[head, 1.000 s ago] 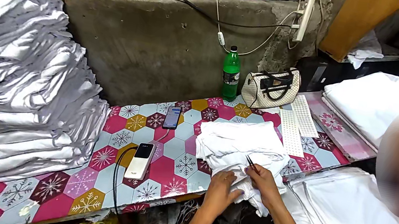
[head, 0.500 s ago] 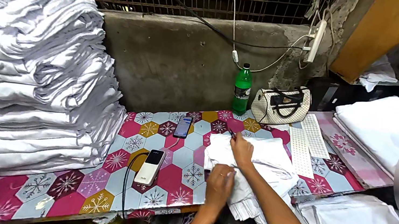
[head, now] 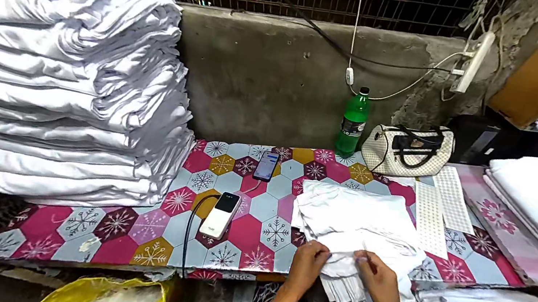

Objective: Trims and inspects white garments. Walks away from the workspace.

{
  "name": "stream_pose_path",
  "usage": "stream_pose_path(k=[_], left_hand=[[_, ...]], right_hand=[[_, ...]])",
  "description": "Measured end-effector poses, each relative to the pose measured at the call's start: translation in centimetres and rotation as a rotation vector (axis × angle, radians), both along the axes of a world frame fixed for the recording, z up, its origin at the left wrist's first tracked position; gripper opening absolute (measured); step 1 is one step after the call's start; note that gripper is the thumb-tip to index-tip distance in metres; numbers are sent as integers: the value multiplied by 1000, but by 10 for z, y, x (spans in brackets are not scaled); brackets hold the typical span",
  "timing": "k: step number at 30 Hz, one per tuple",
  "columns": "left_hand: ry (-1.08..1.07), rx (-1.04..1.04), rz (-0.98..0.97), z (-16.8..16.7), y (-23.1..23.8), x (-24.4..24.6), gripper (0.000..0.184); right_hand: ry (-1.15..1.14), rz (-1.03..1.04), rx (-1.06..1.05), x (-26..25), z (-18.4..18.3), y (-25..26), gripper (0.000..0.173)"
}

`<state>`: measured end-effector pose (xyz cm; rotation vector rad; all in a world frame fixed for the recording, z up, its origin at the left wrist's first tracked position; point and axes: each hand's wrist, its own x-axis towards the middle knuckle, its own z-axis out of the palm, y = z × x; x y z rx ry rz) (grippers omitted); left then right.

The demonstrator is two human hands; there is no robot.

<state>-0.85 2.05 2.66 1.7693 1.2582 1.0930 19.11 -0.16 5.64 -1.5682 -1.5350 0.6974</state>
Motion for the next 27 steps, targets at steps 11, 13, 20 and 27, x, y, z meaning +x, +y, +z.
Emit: stream_pose_path(k=[11, 13, 20, 27], left_hand=[[243, 675, 89, 8, -11, -9, 9], [269, 465, 173, -8, -8, -33, 10], [300, -71, 220, 12, 56, -65, 24], [663, -30, 157, -53, 203, -65, 67]], right_hand=[[-611, -354, 519, -4, -13, 12, 19], [-592, -254, 412, -6, -26, -8, 17], [-255, -49, 221, 11, -29, -21, 20], [-244, -153, 248, 26, -20, -11, 18]])
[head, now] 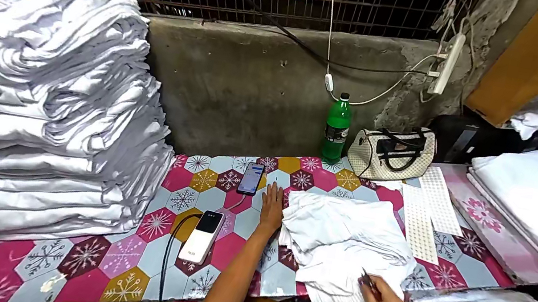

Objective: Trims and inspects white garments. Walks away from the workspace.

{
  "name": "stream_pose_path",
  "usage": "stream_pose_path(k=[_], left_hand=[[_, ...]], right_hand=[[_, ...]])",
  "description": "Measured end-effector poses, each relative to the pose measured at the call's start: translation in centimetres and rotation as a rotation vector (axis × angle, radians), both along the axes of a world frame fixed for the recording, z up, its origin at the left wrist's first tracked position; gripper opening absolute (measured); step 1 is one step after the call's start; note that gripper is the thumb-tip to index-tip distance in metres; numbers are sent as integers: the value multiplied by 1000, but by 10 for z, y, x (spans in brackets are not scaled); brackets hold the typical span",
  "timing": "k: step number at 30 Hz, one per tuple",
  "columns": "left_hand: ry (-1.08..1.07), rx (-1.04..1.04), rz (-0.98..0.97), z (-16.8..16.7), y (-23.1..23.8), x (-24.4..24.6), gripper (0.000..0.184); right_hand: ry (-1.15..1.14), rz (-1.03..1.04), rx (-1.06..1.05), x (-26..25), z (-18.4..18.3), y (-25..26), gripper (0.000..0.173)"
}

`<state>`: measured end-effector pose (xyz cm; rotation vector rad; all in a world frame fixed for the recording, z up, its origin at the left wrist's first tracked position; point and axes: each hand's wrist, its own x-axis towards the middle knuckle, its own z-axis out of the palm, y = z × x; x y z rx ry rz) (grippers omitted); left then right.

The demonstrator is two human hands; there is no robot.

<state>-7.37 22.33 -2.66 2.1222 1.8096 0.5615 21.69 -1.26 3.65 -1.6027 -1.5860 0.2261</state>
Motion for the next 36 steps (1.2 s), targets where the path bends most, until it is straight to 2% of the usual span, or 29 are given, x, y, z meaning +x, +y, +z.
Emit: stream_pose_path(k=[3, 9, 12, 15, 17, 21, 23, 25, 28, 29, 31, 34, 36], left_hand=[[161, -55, 20, -10, 31, -2, 64], [164, -55, 105, -8, 67, 3, 72], [179, -113, 157, -10, 68, 3, 76], [137, -95, 181, -18, 56, 3, 66], [79, -22, 170, -23, 27, 3, 57], [-72, 116, 79, -25, -74, -5, 44], [-86, 74, 48, -23, -131, -11, 47], [-80, 20, -4, -19, -188, -22, 57], [-62, 105, -85, -26, -251, -41, 68], [-78, 138, -113, -30, -263, -48, 62], [-122, 268, -151, -39, -275, -63, 37], [-201, 463, -139, -38, -274, -90, 24], [-287, 554, -13, -23, -282, -108, 20]], right_hand=[[46, 12, -110, 2, 5, -22, 18], [149, 22, -326, 23, 3, -36, 25], [178, 15, -339, 23, 4, -28, 22], [173, 19, -244, 15, 4, -16, 20], [170, 18, -169, 9, 5, -10, 19], [202, 42, -110, 3, 1, -6, 19], [204, 59, -109, 3, -2, -7, 20], [215, 67, -116, 3, -5, -10, 20], [263, 77, -150, 1, -9, -18, 20], [278, 83, -166, -1, -10, -20, 20], [293, 97, -186, -5, -12, -24, 20], [295, 134, -196, -13, -4, -30, 19], [268, 160, -216, -17, 7, -37, 20]])
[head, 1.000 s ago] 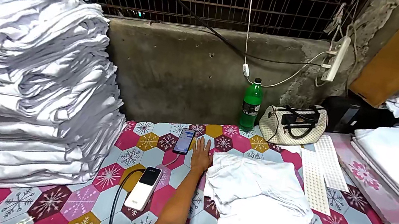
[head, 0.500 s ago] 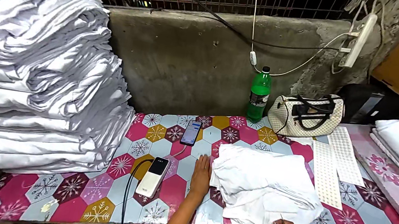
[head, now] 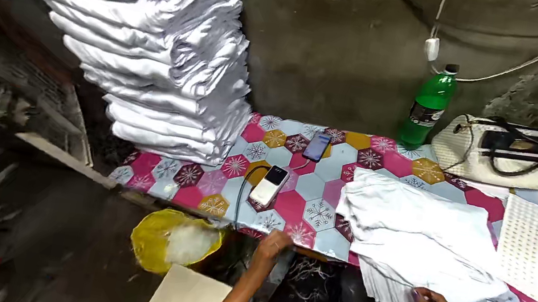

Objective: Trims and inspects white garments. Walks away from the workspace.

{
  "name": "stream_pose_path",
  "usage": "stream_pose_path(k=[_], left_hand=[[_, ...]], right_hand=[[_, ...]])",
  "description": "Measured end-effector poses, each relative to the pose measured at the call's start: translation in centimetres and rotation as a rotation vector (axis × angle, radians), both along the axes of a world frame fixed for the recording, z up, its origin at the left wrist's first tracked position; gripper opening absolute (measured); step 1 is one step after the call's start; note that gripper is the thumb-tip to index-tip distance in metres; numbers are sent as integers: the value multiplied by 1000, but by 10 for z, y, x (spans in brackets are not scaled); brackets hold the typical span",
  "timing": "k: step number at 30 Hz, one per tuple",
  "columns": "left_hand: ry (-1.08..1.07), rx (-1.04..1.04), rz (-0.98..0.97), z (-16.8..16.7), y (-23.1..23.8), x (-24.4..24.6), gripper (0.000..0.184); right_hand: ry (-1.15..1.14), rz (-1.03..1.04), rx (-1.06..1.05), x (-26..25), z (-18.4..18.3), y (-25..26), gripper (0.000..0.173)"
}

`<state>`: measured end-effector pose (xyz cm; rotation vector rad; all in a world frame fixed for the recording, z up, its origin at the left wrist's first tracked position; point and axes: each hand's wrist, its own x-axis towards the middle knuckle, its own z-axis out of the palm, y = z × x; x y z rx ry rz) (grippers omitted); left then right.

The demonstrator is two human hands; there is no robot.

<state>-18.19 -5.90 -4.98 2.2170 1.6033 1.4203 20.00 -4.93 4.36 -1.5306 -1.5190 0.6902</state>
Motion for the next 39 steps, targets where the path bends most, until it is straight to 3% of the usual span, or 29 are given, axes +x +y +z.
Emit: stream_pose_path(k=[4, 9, 11, 13, 14, 15, 19, 23, 27, 32, 39], left_hand=[[-78, 91, 406, 17, -38, -61, 16], [-128, 6, 765, -10, -93, -151, 16], [-148, -270, 906, -17, -106, -171, 28], [-144, -776, 995, -4, -109, -177, 71], [-90, -976, 1023, 6, -106, -176, 80], [-22, -1049, 1029, 17, -101, -171, 75], [35, -734, 747, 84, -61, -104, 42], [-144, -394, 189, 129, -11, 39, 30], [-438, -613, -238, 120, 14, 156, 22], [-264, -436, -125, 79, 38, 203, 18], [-216, -399, -69, 49, 57, 211, 22]], right_hand=[[1, 49, -41, 4, 11, -9, 25], [19, 34, 1, 8, 10, -4, 24], [-6, 1, 64, 6, 10, 2, 24], [-8, -25, 105, 6, 20, 3, 23], [-7, -41, 118, 7, 26, 2, 22], [-6, -65, 112, 9, 33, -1, 22], [55, -153, -1, 19, 44, -6, 21], [129, -129, -144, 28, 27, -7, 20], [223, -55, -243, 16, 19, 0, 24], [509, 134, -464, -7, 24, 13, 46], [629, 188, -666, -13, -4, 29, 42]])
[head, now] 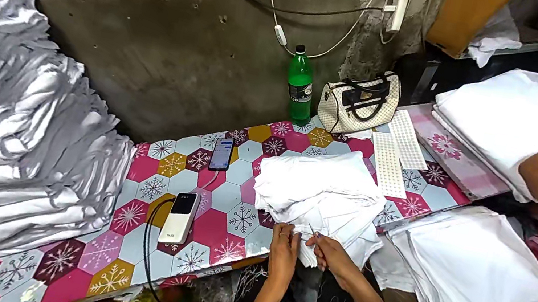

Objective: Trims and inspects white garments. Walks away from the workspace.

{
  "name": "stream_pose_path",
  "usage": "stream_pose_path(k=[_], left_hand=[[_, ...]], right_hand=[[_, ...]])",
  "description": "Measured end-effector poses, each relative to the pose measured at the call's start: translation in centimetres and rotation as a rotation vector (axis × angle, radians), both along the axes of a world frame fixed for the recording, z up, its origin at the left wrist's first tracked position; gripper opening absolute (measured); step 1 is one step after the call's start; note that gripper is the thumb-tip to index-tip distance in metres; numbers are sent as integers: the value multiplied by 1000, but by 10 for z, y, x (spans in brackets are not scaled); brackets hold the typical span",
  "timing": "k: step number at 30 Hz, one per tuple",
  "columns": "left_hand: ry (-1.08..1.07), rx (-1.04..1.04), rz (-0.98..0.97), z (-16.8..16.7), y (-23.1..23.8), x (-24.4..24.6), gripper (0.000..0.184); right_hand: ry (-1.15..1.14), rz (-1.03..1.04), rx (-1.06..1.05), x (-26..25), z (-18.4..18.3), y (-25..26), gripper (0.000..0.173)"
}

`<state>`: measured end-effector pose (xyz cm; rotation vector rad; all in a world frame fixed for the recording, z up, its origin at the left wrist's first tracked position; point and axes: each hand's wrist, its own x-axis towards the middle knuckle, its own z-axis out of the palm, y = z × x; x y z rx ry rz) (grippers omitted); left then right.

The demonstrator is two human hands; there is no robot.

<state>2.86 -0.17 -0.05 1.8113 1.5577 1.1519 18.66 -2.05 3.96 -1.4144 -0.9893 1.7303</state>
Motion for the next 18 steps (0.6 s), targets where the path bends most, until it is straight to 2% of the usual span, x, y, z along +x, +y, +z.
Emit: stream_pose_path(k=[3, 5, 7, 11, 14, 18], left_hand=[[24, 57, -9, -11, 6, -3, 11], [30, 35, -30, -11, 7, -9, 9], [30, -40, -51, -4, 1, -18, 9], [113, -353, -201, 31, -10, -34, 14], [21, -223, -150, 32, -6, -18, 14], [-37, -68, -94, 0, 17, 9, 13]], right_hand=[[50, -10, -31, 4, -12, 2, 40], [77, -15, -40, 6, -15, 1, 40], [95, -15, -42, 8, -16, 1, 40], [104, -21, -52, 9, -16, 2, 40], [116, -30, -54, 8, -16, 2, 40], [116, -46, -48, 6, -19, 0, 39]])
